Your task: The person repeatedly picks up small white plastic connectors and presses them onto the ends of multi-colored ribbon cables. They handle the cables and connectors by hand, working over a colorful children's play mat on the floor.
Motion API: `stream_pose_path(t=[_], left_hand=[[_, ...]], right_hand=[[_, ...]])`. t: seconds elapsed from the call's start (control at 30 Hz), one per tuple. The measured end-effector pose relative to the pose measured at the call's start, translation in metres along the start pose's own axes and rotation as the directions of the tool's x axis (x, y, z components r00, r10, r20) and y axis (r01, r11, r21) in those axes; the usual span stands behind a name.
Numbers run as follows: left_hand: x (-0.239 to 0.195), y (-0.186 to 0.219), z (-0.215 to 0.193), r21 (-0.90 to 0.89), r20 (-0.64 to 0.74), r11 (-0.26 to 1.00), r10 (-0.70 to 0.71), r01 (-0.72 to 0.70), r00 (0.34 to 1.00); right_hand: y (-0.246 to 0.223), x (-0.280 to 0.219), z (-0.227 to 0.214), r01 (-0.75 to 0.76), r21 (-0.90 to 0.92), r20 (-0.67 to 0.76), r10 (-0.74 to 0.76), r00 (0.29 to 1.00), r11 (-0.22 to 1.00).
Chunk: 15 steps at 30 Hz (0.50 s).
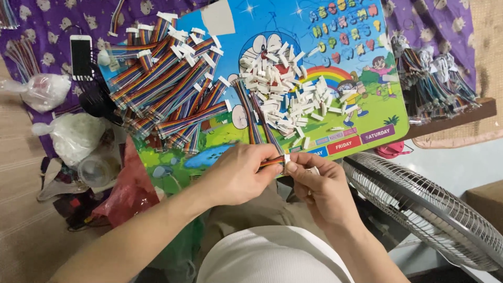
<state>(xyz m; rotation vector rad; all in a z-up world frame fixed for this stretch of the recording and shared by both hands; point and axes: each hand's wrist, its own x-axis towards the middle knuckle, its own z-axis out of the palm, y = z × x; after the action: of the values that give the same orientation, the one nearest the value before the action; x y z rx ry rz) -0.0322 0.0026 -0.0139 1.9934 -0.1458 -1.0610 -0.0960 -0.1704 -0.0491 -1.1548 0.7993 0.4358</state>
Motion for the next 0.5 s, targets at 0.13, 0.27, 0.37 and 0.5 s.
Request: stream_pose_path(t=[0.13, 0.27, 0.37, 0.5], left_hand=[[-0.006, -0.001, 0.001, -0.061, -0.014, 0.997, 0.048, -0.049, 0.999], [-0.015, -0.004, 0.0, 0.154, -0.187, 0.895, 0.442, -0.419, 0.877], [-0.008, -0.023, 0.017, 0.389, -0.247, 0.764, 0.625, -0.515, 0.74], [-0.004, -0.024, 0.021, 0.564, -0.268, 0.644, 0.735, -0.516, 0.623]], right_hand=[[-0.007, 0.004, -0.004, -0.019, 0.007, 0.035, 0.019, 0.999, 1.0], [-0.016, 0.004, -0.006, -0.057, 0.031, 0.04, 0.056, 0.998, 0.998], [-0.013, 0.007, -0.012, -0.07, 0.031, 0.063, 0.068, 0.996, 0.997], [-0.014, 0.005, -0.01, -0.056, 0.059, 0.118, 0.049, 0.992, 0.997]])
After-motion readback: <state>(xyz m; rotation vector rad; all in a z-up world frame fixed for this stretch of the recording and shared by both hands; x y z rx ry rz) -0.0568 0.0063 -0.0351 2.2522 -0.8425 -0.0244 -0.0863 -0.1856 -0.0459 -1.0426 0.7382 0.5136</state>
